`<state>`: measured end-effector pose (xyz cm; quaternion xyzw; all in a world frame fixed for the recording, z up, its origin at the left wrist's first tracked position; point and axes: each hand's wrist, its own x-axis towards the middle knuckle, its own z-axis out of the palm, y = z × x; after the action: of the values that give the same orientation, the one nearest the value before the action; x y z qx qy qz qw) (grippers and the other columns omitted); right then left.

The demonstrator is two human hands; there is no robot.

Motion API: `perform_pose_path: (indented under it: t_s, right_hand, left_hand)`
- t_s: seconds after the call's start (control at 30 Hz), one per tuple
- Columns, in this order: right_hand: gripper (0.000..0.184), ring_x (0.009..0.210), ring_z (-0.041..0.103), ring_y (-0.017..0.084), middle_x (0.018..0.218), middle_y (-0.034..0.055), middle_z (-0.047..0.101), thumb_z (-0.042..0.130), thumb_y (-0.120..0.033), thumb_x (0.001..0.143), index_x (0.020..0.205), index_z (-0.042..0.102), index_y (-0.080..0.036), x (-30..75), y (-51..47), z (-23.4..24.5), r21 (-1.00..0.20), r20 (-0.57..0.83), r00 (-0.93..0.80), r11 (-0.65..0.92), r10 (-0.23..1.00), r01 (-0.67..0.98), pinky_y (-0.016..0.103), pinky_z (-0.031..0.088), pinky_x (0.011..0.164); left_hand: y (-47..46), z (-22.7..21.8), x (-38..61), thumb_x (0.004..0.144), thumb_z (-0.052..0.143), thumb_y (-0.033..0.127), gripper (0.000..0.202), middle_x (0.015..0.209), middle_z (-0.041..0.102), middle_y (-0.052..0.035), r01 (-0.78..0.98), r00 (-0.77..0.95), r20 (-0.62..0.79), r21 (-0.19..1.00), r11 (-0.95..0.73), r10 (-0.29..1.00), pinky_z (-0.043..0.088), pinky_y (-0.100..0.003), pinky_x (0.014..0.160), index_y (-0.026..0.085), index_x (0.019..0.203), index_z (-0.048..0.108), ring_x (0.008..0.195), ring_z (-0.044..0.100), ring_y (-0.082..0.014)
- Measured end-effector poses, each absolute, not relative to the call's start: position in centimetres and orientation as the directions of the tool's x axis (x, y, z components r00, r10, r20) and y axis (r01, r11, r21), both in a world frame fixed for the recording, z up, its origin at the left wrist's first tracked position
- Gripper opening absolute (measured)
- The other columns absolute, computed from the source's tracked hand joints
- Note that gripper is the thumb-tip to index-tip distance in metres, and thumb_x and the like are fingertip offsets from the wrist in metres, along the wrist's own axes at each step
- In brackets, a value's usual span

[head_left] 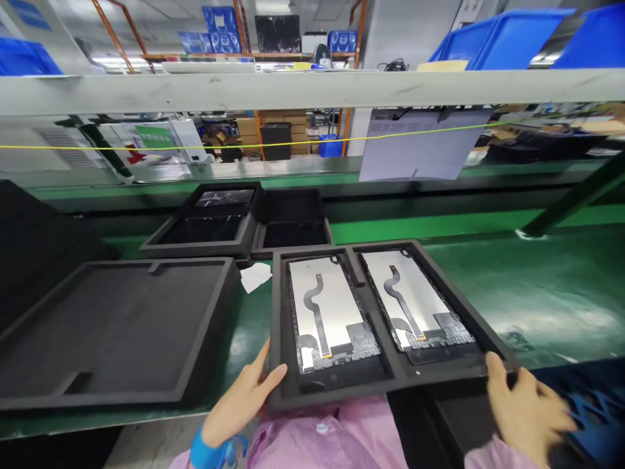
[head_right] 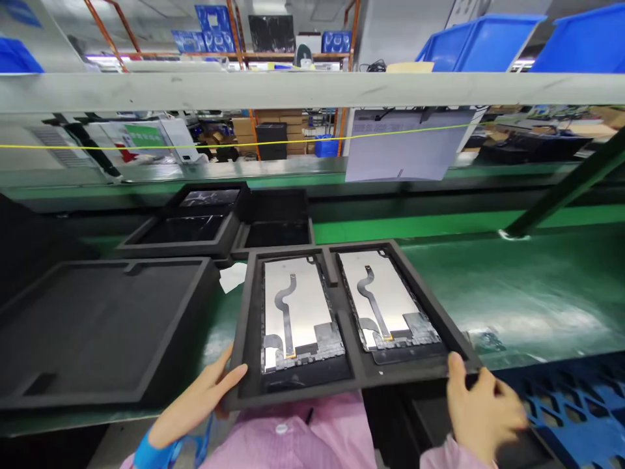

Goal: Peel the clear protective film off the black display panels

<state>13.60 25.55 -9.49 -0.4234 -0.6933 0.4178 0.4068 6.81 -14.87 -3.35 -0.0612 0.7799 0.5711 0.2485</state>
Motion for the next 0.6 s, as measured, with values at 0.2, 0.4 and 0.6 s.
perform_pose_path:
  t_s: [0.2, 0.4, 0.6]
  right_hand:
    - [0.035, 0.11, 0.055, 0.034, 0.1, 0.0156, 0.062, 0.046, -0.061, 0.068, 0.078, 0.058, -0.029, 11.8, 26.8, -4.0, -0.651, 0.339, -0.648, 0.667, 0.682, 0.362, 0.053, 0.038, 0.102]
    - [0.036, 0.116, 0.052, 0.022, 0.12, 0.0089, 0.059, 0.04, -0.04, 0.094, 0.116, 0.059, -0.019, 2.2, 13.7, 2.4, -0.321, 0.211, -0.904, 0.847, -0.372, -0.424, 0.042, 0.039, 0.101]
    - [0.033, 0.116, 0.048, 0.024, 0.12, 0.0121, 0.055, 0.052, -0.032, 0.092, 0.118, 0.056, -0.012, -7.9, 3.1, 0.8, -0.131, 0.031, -0.917, 0.908, -0.398, -0.398, 0.041, 0.039, 0.097]
  left_hand:
    - [-16.3, -1.2, 5.9, 0.086, 0.046, 0.06, 0.074, 0.069, 0.066, -0.0021, -0.239, -0.925, -0.356, 0.821, 0.519, 0.137, 0.049, -0.03, 0.065, 0.014, 0.144, 0.039, 0.062, 0.061, -0.0195]
    - [-13.9, -4.3, 4.5, 0.091, 0.04, 0.053, 0.076, 0.16, 0.017, -0.0086, -0.068, -0.981, -0.147, 0.878, 0.473, 0.131, 0.014, -0.037, 0.118, 0.017, 0.152, 0.013, 0.146, 0.017, -0.0233]
    - [-12.7, -5.6, 3.7, 0.095, 0.03, 0.048, 0.074, 0.161, 0.002, -0.0059, -0.088, -0.967, -0.174, 0.914, 0.396, 0.185, 0.005, -0.037, 0.12, 0.015, 0.152, -0.004, 0.147, 0.006, -0.0193]
